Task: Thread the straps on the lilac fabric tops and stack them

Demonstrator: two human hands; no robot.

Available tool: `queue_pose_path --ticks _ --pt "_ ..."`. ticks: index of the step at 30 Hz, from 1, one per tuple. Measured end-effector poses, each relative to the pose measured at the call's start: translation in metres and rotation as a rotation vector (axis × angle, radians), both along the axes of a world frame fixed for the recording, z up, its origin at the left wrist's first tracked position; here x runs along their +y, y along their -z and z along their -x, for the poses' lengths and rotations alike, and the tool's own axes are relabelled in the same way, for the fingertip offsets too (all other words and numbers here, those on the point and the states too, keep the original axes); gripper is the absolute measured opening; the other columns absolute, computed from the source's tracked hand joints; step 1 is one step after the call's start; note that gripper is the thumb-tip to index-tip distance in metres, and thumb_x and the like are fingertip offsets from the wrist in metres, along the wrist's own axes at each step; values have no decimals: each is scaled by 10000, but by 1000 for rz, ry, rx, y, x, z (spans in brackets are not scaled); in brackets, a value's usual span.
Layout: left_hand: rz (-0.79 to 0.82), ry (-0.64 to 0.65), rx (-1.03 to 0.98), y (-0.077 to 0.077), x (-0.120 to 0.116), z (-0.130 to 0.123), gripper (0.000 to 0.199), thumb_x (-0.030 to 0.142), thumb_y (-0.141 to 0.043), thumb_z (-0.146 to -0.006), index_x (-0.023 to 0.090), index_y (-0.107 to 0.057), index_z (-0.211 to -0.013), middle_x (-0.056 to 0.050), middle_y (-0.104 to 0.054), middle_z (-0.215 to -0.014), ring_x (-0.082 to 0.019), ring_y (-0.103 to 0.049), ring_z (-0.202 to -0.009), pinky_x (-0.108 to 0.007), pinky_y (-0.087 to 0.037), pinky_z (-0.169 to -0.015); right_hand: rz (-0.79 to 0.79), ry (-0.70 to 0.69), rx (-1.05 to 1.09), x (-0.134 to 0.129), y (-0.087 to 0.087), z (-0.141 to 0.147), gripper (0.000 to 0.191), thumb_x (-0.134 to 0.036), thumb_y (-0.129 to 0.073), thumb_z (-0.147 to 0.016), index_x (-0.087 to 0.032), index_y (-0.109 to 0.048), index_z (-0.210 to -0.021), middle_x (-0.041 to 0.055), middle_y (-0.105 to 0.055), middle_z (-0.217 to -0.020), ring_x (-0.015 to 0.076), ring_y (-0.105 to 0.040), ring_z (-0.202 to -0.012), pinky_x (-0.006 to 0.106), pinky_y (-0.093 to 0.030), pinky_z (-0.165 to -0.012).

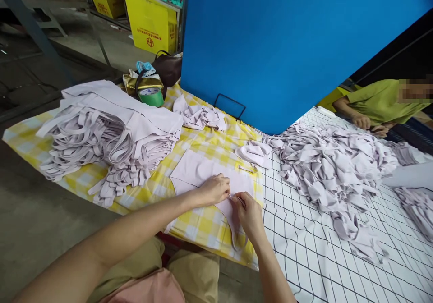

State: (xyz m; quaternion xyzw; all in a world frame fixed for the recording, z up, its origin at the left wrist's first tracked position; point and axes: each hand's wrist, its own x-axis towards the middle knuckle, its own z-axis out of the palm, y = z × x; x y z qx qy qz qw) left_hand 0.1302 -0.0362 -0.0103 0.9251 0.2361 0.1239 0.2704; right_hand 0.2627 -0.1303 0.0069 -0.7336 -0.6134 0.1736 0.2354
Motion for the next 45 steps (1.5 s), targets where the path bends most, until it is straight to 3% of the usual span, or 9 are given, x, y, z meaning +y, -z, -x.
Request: queue_pose_path --ticks 14,22,29,39,45 --pt "79 -6 -13 -6 2 0 122 136 -556 -792 155 -674 -772 -45 -622 -836 -188 -521 -890 -282 -407 -791 -7 -33 -216 2 5 0 243 -233 -376 -854 -180 -571 -719 27 -539 -693 145 -501 -580 249 -333 -548" --pt "71 26 -47 -1 4 1 115 130 -554 -783 144 -659 -739 -40 -621 -803 -180 -521 -860 -273 -396 -781 -8 -24 -307 5 6 9 228 -188 -377 -852 -164 -566 -726 37 -540 -710 141 -478 -571 252 -291 -534" --pt "52 58 -75 10 8 -2 110 117 -551 -763 147 -651 -727 -29 -616 -794 -169 -517 -830 -260 -386 -747 3 -117 -326 6 -1 3 235 -124 -383 -810 -175 -572 -681 23 -535 -686 132 -465 -560 244 -271 -515" --pt "-23 79 -74 9 8 -2 128 114 -527 -756 149 -642 -714 -26 -626 -792 -170 -516 -807 -264 -371 -699 29 -120 -284 11 -3 4 214 -84 -409 -768 -177 -573 -666 24 -540 -679 126 -446 -536 242 -241 -502" --pt "-59 82 -66 12 8 -3 107 185 -560 -775 135 -620 -702 -31 -616 -771 -175 -515 -798 -267 -370 -670 2 -81 -191 13 -1 13 213 -134 -404 -787 -175 -592 -695 40 -556 -697 142 -490 -584 245 -305 -547"
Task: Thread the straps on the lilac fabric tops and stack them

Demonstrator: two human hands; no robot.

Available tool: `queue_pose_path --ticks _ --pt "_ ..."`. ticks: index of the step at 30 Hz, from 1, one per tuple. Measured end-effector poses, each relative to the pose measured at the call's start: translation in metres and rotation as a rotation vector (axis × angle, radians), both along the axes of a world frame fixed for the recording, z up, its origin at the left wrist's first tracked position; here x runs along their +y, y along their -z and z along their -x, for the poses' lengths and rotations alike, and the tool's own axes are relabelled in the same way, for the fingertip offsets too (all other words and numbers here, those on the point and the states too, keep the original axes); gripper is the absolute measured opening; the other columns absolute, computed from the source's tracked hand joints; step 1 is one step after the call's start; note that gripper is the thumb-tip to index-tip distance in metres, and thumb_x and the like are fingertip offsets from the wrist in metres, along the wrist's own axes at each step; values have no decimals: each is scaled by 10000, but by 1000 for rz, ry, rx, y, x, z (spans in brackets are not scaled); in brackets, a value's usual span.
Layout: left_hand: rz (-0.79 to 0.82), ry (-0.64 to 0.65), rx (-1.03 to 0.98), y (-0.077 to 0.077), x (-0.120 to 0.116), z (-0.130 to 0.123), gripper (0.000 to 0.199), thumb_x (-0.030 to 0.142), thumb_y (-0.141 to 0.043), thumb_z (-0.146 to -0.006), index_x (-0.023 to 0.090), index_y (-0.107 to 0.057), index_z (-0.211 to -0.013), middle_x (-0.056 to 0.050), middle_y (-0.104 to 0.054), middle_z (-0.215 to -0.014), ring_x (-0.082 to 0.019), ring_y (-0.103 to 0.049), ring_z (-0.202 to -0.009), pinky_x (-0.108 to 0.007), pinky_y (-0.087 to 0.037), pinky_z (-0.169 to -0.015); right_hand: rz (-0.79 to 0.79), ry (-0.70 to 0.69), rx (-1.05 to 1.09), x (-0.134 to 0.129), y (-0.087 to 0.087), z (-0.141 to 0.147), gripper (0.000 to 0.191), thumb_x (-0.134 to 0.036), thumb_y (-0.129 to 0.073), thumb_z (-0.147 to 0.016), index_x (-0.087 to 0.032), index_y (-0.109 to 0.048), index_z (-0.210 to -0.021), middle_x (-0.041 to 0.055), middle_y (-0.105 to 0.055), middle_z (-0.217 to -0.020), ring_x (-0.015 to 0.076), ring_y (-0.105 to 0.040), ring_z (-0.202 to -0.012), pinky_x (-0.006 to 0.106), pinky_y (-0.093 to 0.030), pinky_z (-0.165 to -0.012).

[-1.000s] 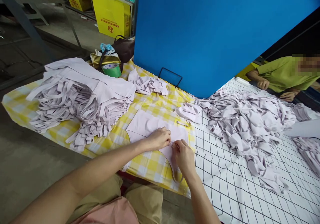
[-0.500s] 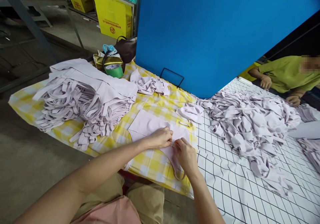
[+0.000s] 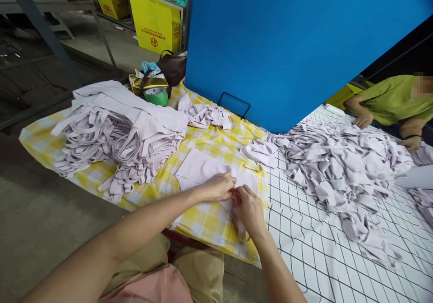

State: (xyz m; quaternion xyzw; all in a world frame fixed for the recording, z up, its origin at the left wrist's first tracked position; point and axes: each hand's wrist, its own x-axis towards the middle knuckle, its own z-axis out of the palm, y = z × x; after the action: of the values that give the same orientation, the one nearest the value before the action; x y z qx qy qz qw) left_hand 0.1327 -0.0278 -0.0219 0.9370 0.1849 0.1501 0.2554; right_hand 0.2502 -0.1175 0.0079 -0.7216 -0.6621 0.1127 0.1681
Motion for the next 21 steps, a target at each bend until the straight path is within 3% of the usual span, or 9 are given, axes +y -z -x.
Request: queue_pose_path --ticks 4,7,9,11,14,17,19,21 --pt "47 -21 0 0 -2 0 124 207 -570 -785 145 -649 -712 -30 -613 -786 -174 -516 -826 -265 -381 -712 -9 125 131 -6 0 2 244 -298 -412 -835 -171 -593 -732 24 -563 -620 152 -512 -556 247 -352 -523" --pt "90 -30 1 -3 -4 4 80 210 -611 -755 165 -677 -759 -28 -613 -824 -176 -522 -872 -264 -388 -769 38 293 525 -26 -9 3 293 -459 -515 -780 -175 -558 -839 -51 -462 -472 138 -461 -464 237 -353 -468" --pt "102 4 -3 -7 -6 11 103 234 -639 -734 175 -684 -806 -31 -613 -882 -179 -528 -902 -270 -391 -812 67 374 802 -47 -17 4 361 -495 -584 -732 -190 -524 -915 -73 -448 -473 131 -462 -476 229 -373 -482" --pt "104 55 -12 -10 -7 21 177 245 -647 -729 181 -674 -891 -40 -611 -969 -186 -529 -959 -274 -388 -855 74 426 907 -73 -20 7 379 -501 -607 -723 -201 -520 -937 -61 -490 -520 130 -486 -519 226 -398 -511" --pt "114 131 0 -12 -10 37 299 241 -599 -778 183 -608 -1072 -67 -573 -1173 -197 -478 -1128 -314 -301 -1000 64 510 877 -110 -12 12 372 -506 -605 -726 -193 -555 -921 -15 -578 -617 155 -549 -603 247 -448 -579" --pt "147 187 86 -12 -13 48 436 240 -541 -830 189 -467 -1257 -91 -412 -1381 -212 -312 -1305 -420 -127 -1093 6 551 716 -140 7 19 375 -510 -590 -729 -183 -591 -911 53 -650 -786 215 -607 -756 306 -472 -703" --pt "180 200 115 -14 -14 54 480 252 -528 -841 196 -411 -1303 -91 -354 -1418 -206 -258 -1336 -443 -94 -1099 -95 547 574 -155 21 26 367 -504 -578 -739 -183 -609 -915 90 -653 -913 252 -598 -878 340 -455 -778" --pt "214 166 85 -16 -13 61 465 246 -512 -850 204 -413 -1302 -72 -404 -1389 -180 -299 -1318 -413 -99 -1108 -210 519 467 -166 31 35 355 -484 -563 -761 -184 -615 -943 112 -630 -1004 272 -564 -968 358 -437 -811"
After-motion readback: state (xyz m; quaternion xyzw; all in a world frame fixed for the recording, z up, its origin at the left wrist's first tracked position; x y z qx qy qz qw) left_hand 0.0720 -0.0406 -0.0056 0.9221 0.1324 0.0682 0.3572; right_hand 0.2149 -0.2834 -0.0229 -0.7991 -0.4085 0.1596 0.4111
